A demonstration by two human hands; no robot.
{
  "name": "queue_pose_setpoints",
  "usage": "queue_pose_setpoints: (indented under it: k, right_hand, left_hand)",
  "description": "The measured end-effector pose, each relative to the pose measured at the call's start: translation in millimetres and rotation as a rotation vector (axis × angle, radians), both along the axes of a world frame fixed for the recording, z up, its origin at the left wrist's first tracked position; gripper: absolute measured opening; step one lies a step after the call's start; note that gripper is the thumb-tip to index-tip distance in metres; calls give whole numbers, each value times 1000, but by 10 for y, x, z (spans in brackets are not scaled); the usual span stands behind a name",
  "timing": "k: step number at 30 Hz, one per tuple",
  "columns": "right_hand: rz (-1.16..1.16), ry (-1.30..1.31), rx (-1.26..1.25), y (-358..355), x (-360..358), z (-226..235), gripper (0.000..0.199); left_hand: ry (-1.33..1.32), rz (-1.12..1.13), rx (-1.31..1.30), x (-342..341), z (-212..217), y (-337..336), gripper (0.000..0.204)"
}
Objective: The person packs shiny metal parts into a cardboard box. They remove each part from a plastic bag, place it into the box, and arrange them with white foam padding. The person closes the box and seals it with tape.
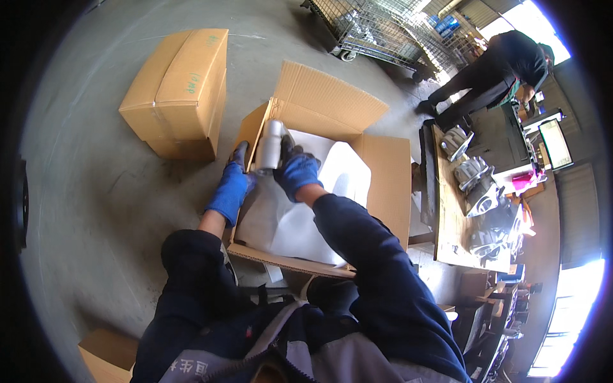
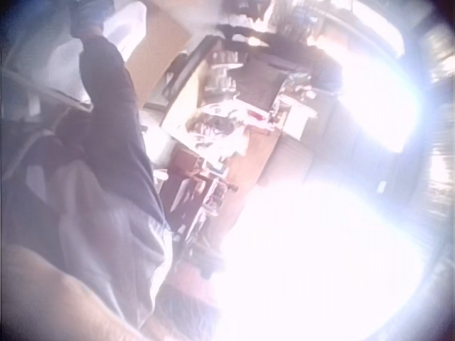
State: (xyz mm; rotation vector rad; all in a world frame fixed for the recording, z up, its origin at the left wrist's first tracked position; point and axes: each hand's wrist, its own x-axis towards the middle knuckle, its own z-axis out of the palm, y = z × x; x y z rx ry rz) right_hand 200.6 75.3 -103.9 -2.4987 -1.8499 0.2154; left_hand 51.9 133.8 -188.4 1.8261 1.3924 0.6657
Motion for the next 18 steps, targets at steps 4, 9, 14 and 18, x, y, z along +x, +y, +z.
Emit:
queue_pose_setpoints:
  k: [4,9,14,18]
  right_hand:
    - [-73,63,173,74,46,-112,73]
    - [-53,82,69,108,60,-37,82]
    - [159,253,-360,20,577,567,82]
    - [327,513,303,-785,800,1491,27]
  left_hand:
    - [11,-20,128,-8,-203,25,86]
    - [26,-53,172,-87,51,37,89]
    - [379,-31,465,-13,280,-131,97]
    - [3,-220,551,81,453,-59,94]
